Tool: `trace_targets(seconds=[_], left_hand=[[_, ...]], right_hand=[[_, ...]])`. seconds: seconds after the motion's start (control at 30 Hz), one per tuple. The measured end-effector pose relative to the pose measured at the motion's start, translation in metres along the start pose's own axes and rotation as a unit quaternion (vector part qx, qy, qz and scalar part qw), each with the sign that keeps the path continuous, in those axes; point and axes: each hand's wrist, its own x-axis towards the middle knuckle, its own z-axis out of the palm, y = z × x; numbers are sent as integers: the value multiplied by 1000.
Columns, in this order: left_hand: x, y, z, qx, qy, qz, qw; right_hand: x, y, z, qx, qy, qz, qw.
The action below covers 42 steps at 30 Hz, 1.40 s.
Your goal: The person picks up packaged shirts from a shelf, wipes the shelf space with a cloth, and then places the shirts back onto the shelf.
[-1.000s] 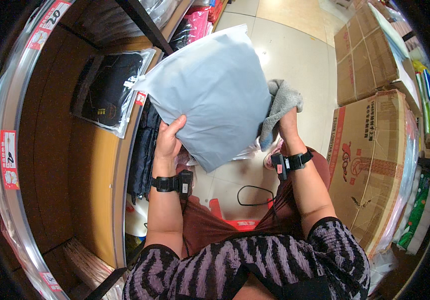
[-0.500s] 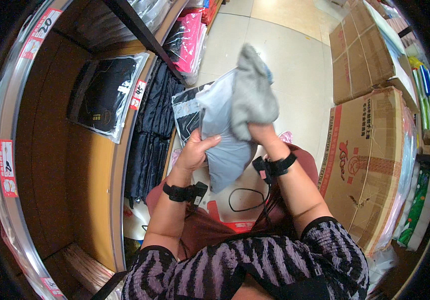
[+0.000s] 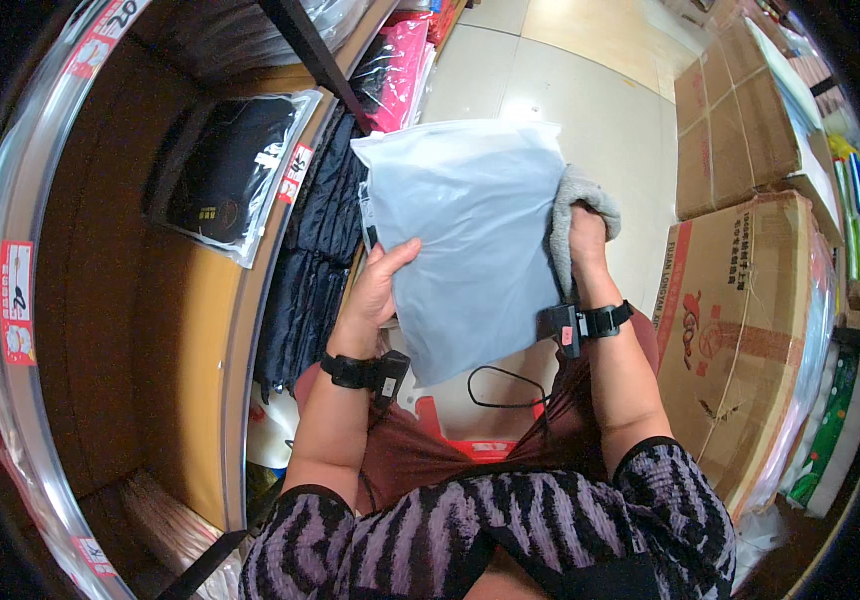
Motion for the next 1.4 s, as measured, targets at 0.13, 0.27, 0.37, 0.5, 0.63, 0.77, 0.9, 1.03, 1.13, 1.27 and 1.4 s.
trace_targets(seconds=[0.13,0.27,0.37,0.5,0.63,0.77,0.9,1.03,1.13,1.27,1.4], left_hand=[[-7,1,-8,130,9,12,991],[-8,3,-18,220,21,126,967],[-20,17,4,244,43,161,955],[-14,6,11,262,89,251,928],[-9,4,25,234,80,279,928],[-2,-16,41,271,39,248,929],[6,-15,22,249,135,294,913],[3,-23,23,409,85,284,863],[0,-24,37,500,-36,295,813],[-5,-20,46,574,-84,292,760],[-5,-11,34,465,-126,241,843]], right_hand=[[-6,-32,-2,255,67,125,956],[-2,-41,-8,408,76,186,891],[-6,-57,-9,448,57,140,881],[-18,-57,5,402,-28,25,915],[-35,-57,32,151,-130,6,980],[-55,-13,71,35,-277,-157,947],[-75,-30,58,111,-384,-103,911],[-88,-76,46,49,-389,-165,905],[-67,-72,36,128,-369,-65,918],[-62,-61,38,96,-252,-118,956],[-43,-66,34,198,-157,-32,967]])
